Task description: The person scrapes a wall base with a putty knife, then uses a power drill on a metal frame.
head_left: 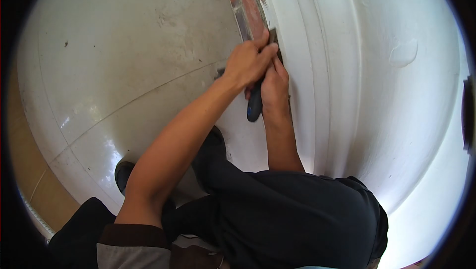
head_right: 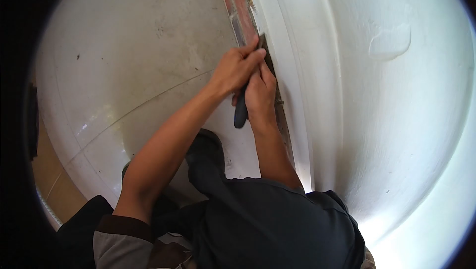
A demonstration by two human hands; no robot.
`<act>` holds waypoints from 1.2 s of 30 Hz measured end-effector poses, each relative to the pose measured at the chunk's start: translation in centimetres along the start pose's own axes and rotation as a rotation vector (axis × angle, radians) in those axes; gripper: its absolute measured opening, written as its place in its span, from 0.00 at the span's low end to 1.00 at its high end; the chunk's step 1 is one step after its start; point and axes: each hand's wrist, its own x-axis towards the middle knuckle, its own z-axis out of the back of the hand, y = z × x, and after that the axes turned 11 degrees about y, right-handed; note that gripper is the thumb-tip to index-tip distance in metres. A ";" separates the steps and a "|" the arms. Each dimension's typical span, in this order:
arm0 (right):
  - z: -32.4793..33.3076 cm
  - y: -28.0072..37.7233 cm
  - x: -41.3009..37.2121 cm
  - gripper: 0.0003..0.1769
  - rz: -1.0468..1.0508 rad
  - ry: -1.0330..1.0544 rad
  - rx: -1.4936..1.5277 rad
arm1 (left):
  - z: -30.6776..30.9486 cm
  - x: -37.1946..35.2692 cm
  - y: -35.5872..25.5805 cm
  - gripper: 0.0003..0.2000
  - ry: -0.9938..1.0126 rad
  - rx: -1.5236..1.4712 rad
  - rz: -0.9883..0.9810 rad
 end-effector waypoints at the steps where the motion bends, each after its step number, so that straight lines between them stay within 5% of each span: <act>1: 0.0 -0.4 -0.6 0.23 0.046 -0.025 0.026 | -0.6 0.0 1.0 0.30 -0.049 0.077 -0.065; 3: -0.3 -1.0 -1.5 0.22 0.127 -0.085 0.078 | -2.0 -0.5 1.5 0.30 -0.136 0.222 -0.188; 10: -0.4 -0.1 -0.8 0.22 0.018 -0.070 0.007 | -0.2 0.2 0.6 0.29 -0.038 0.096 -0.059; 13: -0.3 -0.2 -1.6 0.22 0.050 -0.104 0.038 | -2.8 0.3 3.4 0.29 -0.201 0.251 -0.316; 18: -0.3 0.2 0.3 0.21 -0.022 -0.003 -0.006 | 0.8 0.3 0.0 0.29 0.072 -0.021 0.082; 22: 0.4 -1.8 -2.2 0.22 0.091 -0.126 0.045 | -3.1 -1.7 2.2 0.29 -0.127 0.129 -0.153; 31: 1.7 -0.2 -0.4 0.22 -0.084 0.051 0.078 | -2.0 -0.4 0.5 0.29 -0.102 -0.021 0.073; 36: 1.7 -0.8 -2.4 0.22 -0.028 -0.016 0.130 | -3.9 -1.2 1.9 0.29 -0.174 0.142 -0.076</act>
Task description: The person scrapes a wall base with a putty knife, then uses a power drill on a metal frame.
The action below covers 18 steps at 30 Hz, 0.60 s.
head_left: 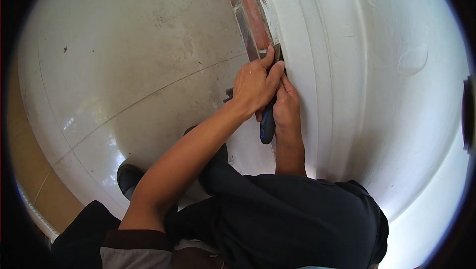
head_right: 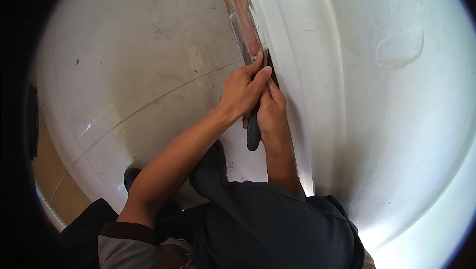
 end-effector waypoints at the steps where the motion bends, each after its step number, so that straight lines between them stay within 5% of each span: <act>1: -0.1 0.2 0.5 0.23 -0.019 0.015 -0.019 | 0.7 0.3 -0.4 0.29 0.023 -0.017 0.019; 10: -0.5 0.9 0.6 0.21 -0.045 -0.010 -0.048 | 0.9 0.8 -0.4 0.30 -0.006 0.021 -0.030; 13: -1.0 0.9 2.3 0.21 -0.026 0.016 -0.054 | 3.1 1.7 -1.6 0.29 0.131 -0.142 0.143; 18: -1.3 0.6 0.2 0.20 0.022 -0.040 -0.041 | 0.9 0.7 0.1 0.30 0.019 0.035 -0.054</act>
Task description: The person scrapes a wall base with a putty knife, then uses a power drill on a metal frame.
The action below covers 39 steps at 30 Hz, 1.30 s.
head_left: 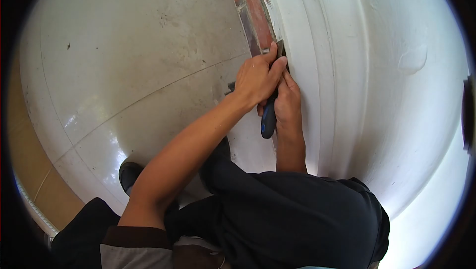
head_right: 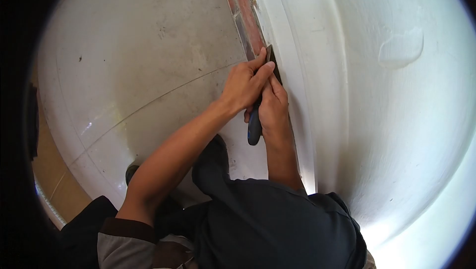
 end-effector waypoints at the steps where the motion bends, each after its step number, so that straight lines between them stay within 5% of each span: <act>1: 0.0 0.1 0.5 0.20 -0.008 0.020 -0.008 | 0.5 0.5 -0.1 0.30 -0.004 -0.006 -0.009; 17: -0.3 -1.3 1.3 0.21 0.097 0.064 0.023 | 2.5 0.8 -0.6 0.30 0.117 -0.008 -0.014; 18: -0.2 -1.3 0.6 0.21 0.110 0.048 0.019 | 1.9 0.5 -0.5 0.29 0.021 0.058 -0.149; 22: -0.7 -1.1 1.3 0.21 0.117 0.021 0.016 | 1.7 0.8 0.2 0.28 0.024 0.103 -0.174; 25: -0.6 -0.9 2.1 0.22 0.094 0.056 0.014 | 3.5 1.3 -0.9 0.28 0.141 -0.042 -0.037; 29: -0.8 -0.7 1.0 0.21 0.121 -0.010 0.021 | 0.6 1.1 1.1 0.29 -0.062 0.151 -0.259; 33: -0.9 -1.0 2.3 0.22 0.094 0.035 0.036 | 3.1 1.8 -0.4 0.28 0.084 -0.035 -0.104; 39: -0.5 -0.6 1.2 0.20 0.141 0.013 0.068 | 1.4 0.8 -0.9 0.28 0.000 0.092 -0.148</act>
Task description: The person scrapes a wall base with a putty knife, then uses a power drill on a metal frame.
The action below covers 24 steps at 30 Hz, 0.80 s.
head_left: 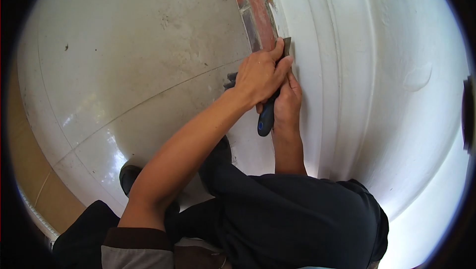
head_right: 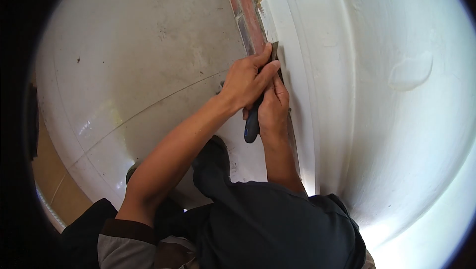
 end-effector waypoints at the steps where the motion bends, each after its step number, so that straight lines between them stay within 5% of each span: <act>1: -0.1 -0.2 0.1 0.19 0.007 -0.005 0.018 | 0.3 0.2 0.0 0.28 0.023 0.053 0.017; 5: -0.9 -0.3 1.5 0.20 -0.022 0.035 0.011 | 2.5 0.9 -0.4 0.28 0.143 -0.145 0.134; 10: 0.2 -0.4 0.5 0.20 0.008 0.006 -0.035 | 0.0 0.6 0.8 0.29 -0.011 0.010 -0.035; 17: -0.6 0.1 2.0 0.22 -0.060 0.038 -0.073 | 2.6 1.5 0.4 0.28 0.114 -0.109 0.122; 21: 0.8 -0.8 -0.7 0.23 -0.065 -0.010 -0.098 | -0.8 -0.9 1.3 0.28 -0.027 -0.067 -0.013; 24: 1.7 -0.8 -2.1 0.23 -0.112 0.010 -0.106 | -1.8 -2.4 1.1 0.29 0.039 -0.325 0.131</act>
